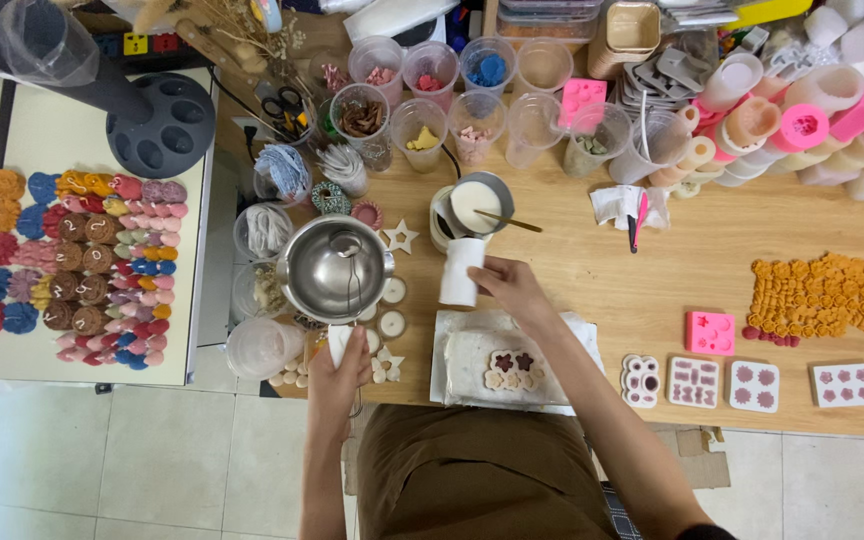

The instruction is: The person pours wax into molds, places small decorative items into the molds, and cleans the work surface with a cloth.

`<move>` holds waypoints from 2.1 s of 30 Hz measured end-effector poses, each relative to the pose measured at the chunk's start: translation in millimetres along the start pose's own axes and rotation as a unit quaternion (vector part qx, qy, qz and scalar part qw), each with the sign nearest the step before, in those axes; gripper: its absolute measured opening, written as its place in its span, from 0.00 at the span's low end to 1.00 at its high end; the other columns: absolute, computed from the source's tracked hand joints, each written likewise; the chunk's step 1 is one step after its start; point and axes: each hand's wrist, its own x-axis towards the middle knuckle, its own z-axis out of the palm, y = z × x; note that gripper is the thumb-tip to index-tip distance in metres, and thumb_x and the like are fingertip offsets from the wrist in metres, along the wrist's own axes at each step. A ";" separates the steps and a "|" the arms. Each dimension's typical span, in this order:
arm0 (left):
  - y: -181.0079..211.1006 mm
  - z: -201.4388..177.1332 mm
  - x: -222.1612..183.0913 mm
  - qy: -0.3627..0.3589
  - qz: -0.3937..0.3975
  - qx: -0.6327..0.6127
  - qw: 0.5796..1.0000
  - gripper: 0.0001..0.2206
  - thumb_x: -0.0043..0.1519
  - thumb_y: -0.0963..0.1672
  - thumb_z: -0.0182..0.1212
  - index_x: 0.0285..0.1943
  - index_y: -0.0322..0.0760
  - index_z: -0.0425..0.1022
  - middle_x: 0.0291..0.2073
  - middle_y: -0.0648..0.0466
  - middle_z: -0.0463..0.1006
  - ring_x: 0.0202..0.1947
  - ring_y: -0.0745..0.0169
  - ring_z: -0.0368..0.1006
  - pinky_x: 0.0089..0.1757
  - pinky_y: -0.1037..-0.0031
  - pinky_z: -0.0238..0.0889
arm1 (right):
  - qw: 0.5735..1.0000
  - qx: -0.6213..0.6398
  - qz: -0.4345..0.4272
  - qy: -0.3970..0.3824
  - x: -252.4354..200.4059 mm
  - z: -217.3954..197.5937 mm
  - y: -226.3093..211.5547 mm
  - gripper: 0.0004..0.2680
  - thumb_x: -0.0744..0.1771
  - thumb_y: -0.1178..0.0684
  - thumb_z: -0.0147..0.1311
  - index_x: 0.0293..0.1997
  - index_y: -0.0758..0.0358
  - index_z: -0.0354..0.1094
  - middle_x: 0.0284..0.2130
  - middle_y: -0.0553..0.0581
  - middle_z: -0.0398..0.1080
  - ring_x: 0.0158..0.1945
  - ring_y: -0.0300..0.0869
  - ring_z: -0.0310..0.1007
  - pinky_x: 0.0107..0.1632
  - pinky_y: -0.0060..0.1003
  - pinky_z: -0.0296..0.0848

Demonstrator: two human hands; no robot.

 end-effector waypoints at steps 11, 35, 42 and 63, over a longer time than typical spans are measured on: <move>-1.2 98.3 47.6 -0.199 0.000 0.037 0.979 0.13 0.65 0.49 0.63 0.38 0.35 0.74 0.22 0.63 0.66 0.20 0.76 0.57 0.24 0.81 0.50 | 0.992 -0.051 -0.001 0.111 -94.4 -111.2 -31.6 0.14 0.69 0.54 0.58 0.58 0.74 0.73 0.43 0.54 0.76 0.44 0.35 0.72 0.52 0.34 0.73; -23.3 266.8 86.3 -0.147 0.128 -0.008 0.981 0.13 0.55 0.40 0.73 0.33 0.34 0.68 0.31 0.54 0.79 0.37 0.68 0.78 0.39 0.75 0.69 | 0.992 -0.023 0.066 0.101 -207.7 -123.2 -84.5 0.17 0.67 0.51 0.59 0.60 0.73 0.74 0.41 0.54 0.77 0.42 0.34 0.68 0.47 0.32 0.69; -34.5 271.2 107.8 -0.124 0.178 0.019 0.976 0.12 0.54 0.39 0.73 0.35 0.29 0.70 0.32 0.53 0.81 0.36 0.68 0.78 0.39 0.75 0.71 | 0.988 -0.053 0.062 0.132 -225.3 -150.2 -87.2 0.17 0.65 0.51 0.58 0.59 0.69 0.73 0.40 0.51 0.80 0.40 0.32 0.70 0.46 0.30 0.68; -11.6 270.7 126.0 -0.045 0.242 0.002 0.969 0.10 0.58 0.38 0.69 0.36 0.27 0.70 0.44 0.49 0.85 0.45 0.73 0.79 0.45 0.78 0.71 | 0.986 -0.111 0.085 0.087 -133.7 -195.8 -21.8 0.18 0.67 0.50 0.56 0.60 0.72 0.70 0.47 0.58 0.79 0.49 0.38 0.77 0.56 0.34 0.74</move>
